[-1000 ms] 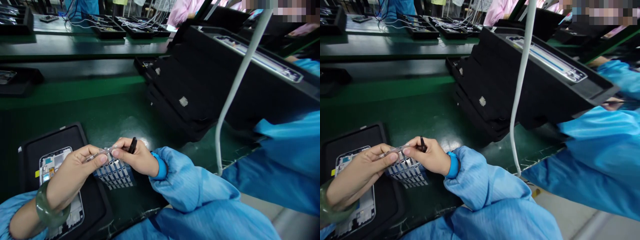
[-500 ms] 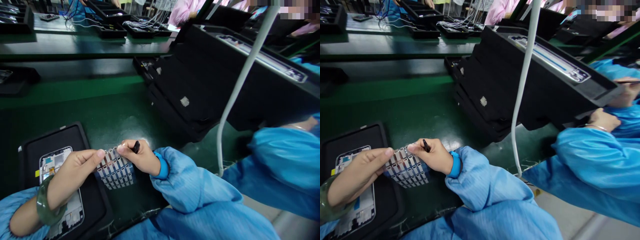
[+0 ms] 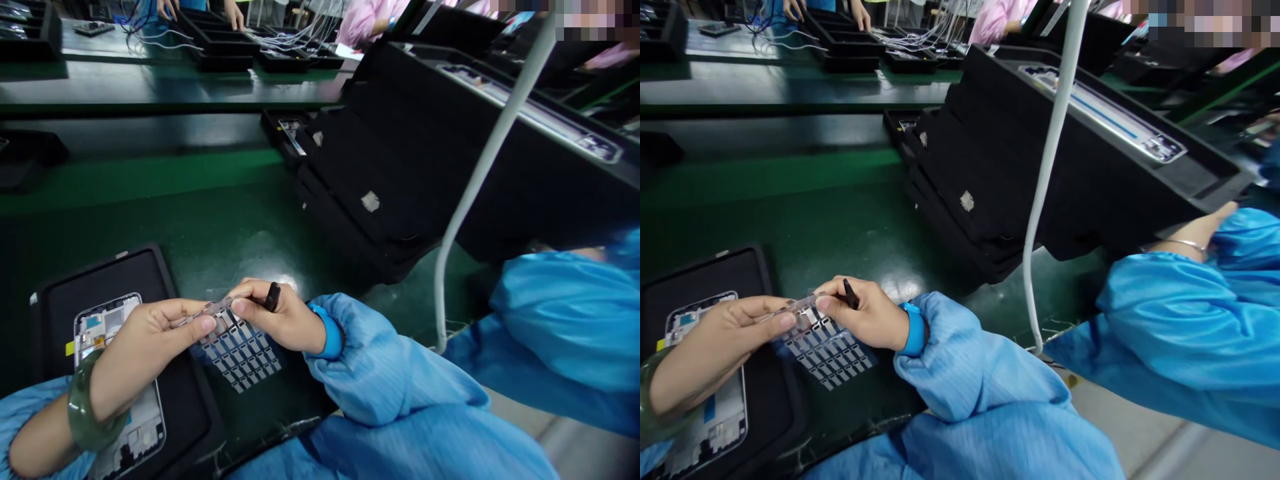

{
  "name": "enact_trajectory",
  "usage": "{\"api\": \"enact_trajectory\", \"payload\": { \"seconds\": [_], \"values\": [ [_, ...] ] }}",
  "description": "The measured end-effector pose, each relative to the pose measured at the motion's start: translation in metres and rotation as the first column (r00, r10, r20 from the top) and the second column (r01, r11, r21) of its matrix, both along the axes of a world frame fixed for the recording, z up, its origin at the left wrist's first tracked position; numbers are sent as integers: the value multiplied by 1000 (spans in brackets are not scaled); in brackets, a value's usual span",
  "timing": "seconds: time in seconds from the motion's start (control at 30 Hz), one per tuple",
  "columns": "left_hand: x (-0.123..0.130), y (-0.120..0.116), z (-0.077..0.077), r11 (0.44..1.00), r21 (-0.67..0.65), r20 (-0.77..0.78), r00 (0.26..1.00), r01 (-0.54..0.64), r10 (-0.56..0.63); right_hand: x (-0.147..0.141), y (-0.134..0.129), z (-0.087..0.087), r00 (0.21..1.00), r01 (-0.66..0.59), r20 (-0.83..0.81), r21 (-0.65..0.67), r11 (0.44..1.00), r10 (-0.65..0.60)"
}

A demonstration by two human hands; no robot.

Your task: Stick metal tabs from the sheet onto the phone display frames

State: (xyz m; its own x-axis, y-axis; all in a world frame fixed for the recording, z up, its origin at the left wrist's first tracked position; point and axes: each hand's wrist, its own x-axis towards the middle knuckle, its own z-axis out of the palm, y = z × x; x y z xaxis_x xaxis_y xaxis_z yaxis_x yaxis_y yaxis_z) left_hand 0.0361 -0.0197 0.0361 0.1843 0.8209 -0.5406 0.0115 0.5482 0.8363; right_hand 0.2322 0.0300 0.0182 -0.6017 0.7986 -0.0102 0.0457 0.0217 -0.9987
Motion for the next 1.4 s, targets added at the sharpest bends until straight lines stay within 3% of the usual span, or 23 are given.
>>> {"api": "enact_trajectory", "payload": {
  "seconds": [0.2, 0.3, 0.37, 0.43, 0.47, 0.5, 0.57, 0.6, 0.63, 0.67, 0.7, 0.77, 0.83, 0.9, 1.03, 1.1, 1.2, 1.23, 1.3, 1.37, 1.4],
  "values": [
    [1, 1, 5, 995, -43, 119, 989, 89, -84, 5, 4, 4, 993, -115, 3, 156, 981, 116],
    [2, 2, 6, 989, -13, 86, 986, 146, -145, 10, 9, 6, 988, -156, 29, 259, 953, 154],
    [3, 1, 8, 987, 89, -25, 991, 131, -129, 17, 13, 7, 992, -124, 21, 296, 947, 123],
    [4, 1, 11, 945, 318, -225, 974, 70, 4, 25, 18, 9, 998, 24, -66, 277, 961, -6],
    [4, 1, 13, 875, 479, -330, 938, 69, 107, 29, 21, 10, 986, 127, -139, 233, 964, -96],
    [4, 1, 15, 761, 639, -410, 887, 112, 214, 32, 24, 11, 957, 226, -220, 169, 959, -187],
    [3, 4, 13, 463, 834, -486, 797, 300, 359, 38, 32, 12, 875, 357, -362, 31, 934, -322],
    [3, 6, 10, 334, 851, -514, 770, 405, 378, 39, 35, 12, 841, 390, -399, -24, 921, -366],
    [3, 9, 5, 247, 831, -556, 741, 498, 376, 40, 38, 11, 818, 415, -410, -66, 908, -404],
    [3, 12, -1, 210, 786, -615, 700, 582, 363, 40, 41, 11, 804, 440, -400, -97, 893, -440],
    [2, 15, -8, 217, 724, -685, 641, 655, 347, 39, 43, 10, 795, 468, -376, -119, 876, -476],
    [2, 19, -22, 303, 582, -810, 506, 755, 295, 35, 44, 7, 791, 505, -313, -150, 850, -525],
    [2, 21, -30, 389, 476, -880, 425, 789, 213, 31, 41, 5, 808, 500, -266, -162, 851, -526],
    [1, 20, -32, 428, 430, -900, 412, 795, 139, 26, 37, 3, 844, 457, -225, -173, 872, -487],
    [2, 16, -27, 446, 423, -895, 439, 788, 74, 19, 30, 3, 911, 380, -112, -145, 913, -397],
    [2, 15, -26, 444, 438, -887, 457, 782, 70, 21, 29, 2, 908, 414, -48, -56, 908, -417],
    [2, 14, -27, 439, 456, -878, 471, 774, 82, 32, 30, 3, 872, 455, 105, 190, 870, -479],
    [1, 14, -27, 439, 460, -877, 473, 772, 88, 35, 30, 4, 874, 386, 196, 274, 881, -444],
    [0, 13, -28, 440, 464, -875, 474, 769, 97, 41, 30, 5, 864, 72, 442, 363, 929, -239],
    [0, 12, -28, 437, 462, -877, 470, 771, 99, 41, 29, 6, 737, -267, 675, 348, 899, -42],
    [-1, 11, -29, 433, 459, -879, 467, 776, 95, 39, 30, 6, 652, -374, 758, 339, 863, -15]
  ]
}}
